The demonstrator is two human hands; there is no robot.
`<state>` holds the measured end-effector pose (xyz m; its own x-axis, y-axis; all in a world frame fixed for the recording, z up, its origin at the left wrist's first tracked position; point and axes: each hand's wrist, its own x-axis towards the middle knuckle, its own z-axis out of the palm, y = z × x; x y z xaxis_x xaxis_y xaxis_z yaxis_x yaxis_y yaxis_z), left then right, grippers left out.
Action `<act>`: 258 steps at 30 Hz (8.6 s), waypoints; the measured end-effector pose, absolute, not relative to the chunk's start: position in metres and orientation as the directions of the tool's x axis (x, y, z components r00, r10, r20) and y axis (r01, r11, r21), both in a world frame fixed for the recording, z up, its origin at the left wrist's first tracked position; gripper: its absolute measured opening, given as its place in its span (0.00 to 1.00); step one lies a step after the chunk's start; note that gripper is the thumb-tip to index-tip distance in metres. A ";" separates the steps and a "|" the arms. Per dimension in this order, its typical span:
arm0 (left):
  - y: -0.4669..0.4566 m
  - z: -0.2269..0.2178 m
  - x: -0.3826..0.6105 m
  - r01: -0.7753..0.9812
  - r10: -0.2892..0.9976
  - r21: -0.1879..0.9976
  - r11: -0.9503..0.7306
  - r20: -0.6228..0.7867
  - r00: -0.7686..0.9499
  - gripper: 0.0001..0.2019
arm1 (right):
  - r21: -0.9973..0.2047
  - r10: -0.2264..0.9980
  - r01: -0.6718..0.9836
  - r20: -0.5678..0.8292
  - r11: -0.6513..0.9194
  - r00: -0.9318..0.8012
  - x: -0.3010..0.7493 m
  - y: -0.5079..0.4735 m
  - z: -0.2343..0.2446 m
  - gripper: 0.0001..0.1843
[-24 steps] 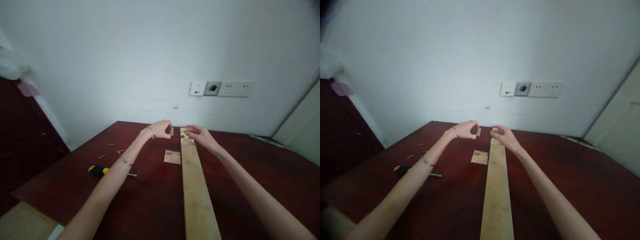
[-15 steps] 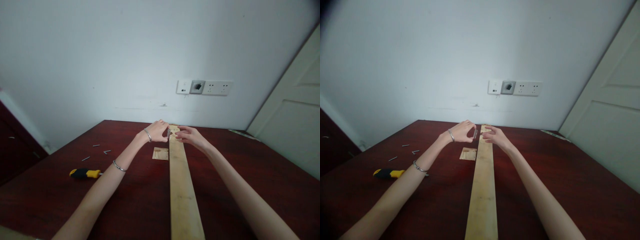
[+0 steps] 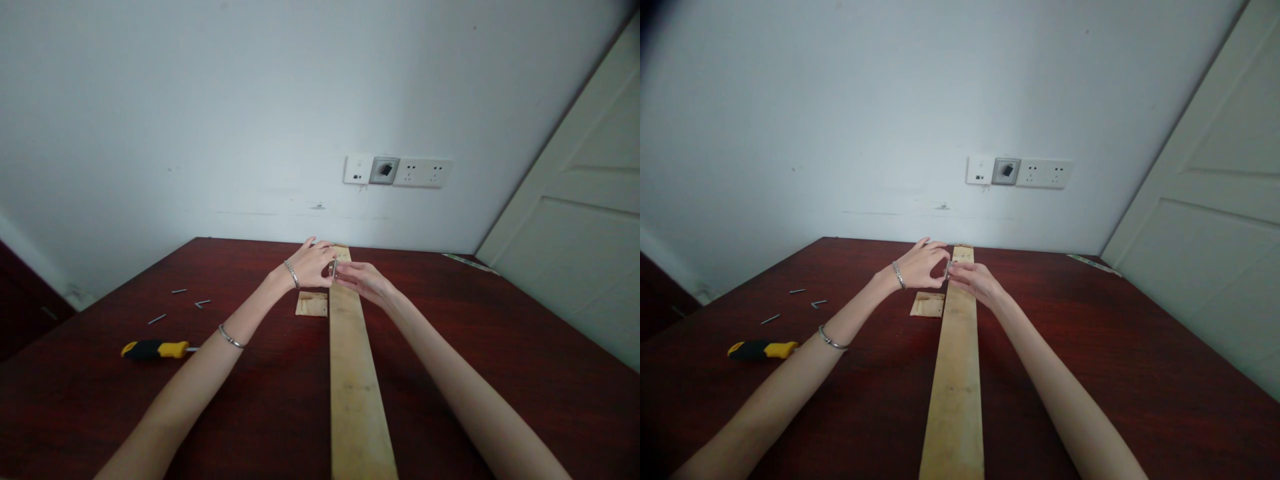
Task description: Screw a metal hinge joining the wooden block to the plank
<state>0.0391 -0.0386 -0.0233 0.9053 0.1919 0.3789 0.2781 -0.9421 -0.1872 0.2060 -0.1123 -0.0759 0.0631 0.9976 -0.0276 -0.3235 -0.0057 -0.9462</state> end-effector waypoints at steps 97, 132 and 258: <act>-0.011 -0.083 0.046 -0.090 0.113 0.246 -0.965 0.702 0.703 0.23 | -0.990 0.948 0.071 0.138 0.123 0.286 0.192 -0.113 -0.068 0.21; -0.040 -0.067 0.050 -0.015 0.490 0.559 -0.829 0.738 0.464 0.07 | -0.969 0.861 0.064 0.243 0.240 0.448 0.199 -0.114 -0.065 0.13; -0.042 -0.061 0.023 0.013 0.263 0.469 -0.883 0.472 0.841 0.22 | -0.995 0.983 0.097 0.043 0.026 0.178 0.194 -0.141 -0.071 0.22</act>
<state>0.0234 -0.0418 -0.0606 0.8413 0.2627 0.4724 0.0126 -0.8833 0.4687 0.1944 -0.1415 -0.0715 0.1777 0.9832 0.0428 0.0966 0.0258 -0.9950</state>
